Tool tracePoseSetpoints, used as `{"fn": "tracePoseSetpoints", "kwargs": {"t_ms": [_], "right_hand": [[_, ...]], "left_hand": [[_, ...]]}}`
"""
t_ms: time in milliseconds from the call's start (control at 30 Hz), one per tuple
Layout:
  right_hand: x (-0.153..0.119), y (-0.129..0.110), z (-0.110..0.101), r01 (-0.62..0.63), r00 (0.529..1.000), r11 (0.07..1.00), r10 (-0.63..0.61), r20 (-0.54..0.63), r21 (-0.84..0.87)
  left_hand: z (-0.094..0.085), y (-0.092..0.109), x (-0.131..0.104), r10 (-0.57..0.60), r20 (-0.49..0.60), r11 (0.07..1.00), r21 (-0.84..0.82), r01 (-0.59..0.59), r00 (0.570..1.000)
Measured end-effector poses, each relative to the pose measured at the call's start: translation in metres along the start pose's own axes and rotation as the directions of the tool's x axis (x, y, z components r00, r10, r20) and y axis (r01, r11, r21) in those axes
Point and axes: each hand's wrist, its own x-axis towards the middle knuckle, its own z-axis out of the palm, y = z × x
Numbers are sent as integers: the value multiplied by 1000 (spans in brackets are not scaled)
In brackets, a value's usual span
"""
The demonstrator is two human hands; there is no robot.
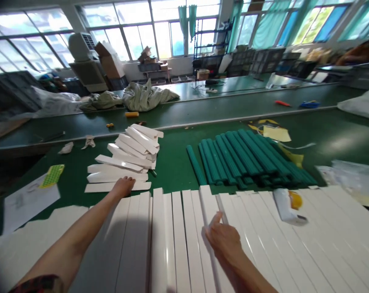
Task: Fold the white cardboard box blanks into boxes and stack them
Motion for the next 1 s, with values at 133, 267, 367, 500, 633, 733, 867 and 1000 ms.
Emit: {"fn": "tracePoseSetpoints", "kwargs": {"t_ms": [133, 267, 367, 500, 633, 733, 867, 1000], "right_hand": [[-3, 10, 8, -40, 999, 999, 40, -25, 19], [-5, 22, 21, -36, 999, 999, 37, -36, 27], [-7, 23, 21, -41, 998, 999, 42, -37, 32], [-8, 19, -3, 13, 997, 987, -1, -72, 162], [-3, 13, -46, 373, 927, 672, -246, -282, 640], [-2, 6, -73, 515, 815, 225, -428, -391, 827], [-1, -7, -77, 409, 812, 14, -463, -356, 913], [7, -25, -62, 446, 890, 288, -247, -384, 848]], "left_hand": [[-4, -2, 1, 43, -67, 999, 23, -42, 997], [-22, -15, -9, 75, -171, 997, 19, -73, 982], [-56, -32, -24, 90, -347, 994, -30, -107, 934], [-130, -32, -70, -25, -724, 900, -316, -299, 689], [-190, 36, -119, -14, -719, 467, -619, -631, 695], [-197, 113, -125, 250, -608, -3, -778, -628, 753], [-183, 194, -116, 323, -572, -327, -815, -478, 754], [-177, 231, -110, 21, -526, -350, -800, -487, 850]]}}
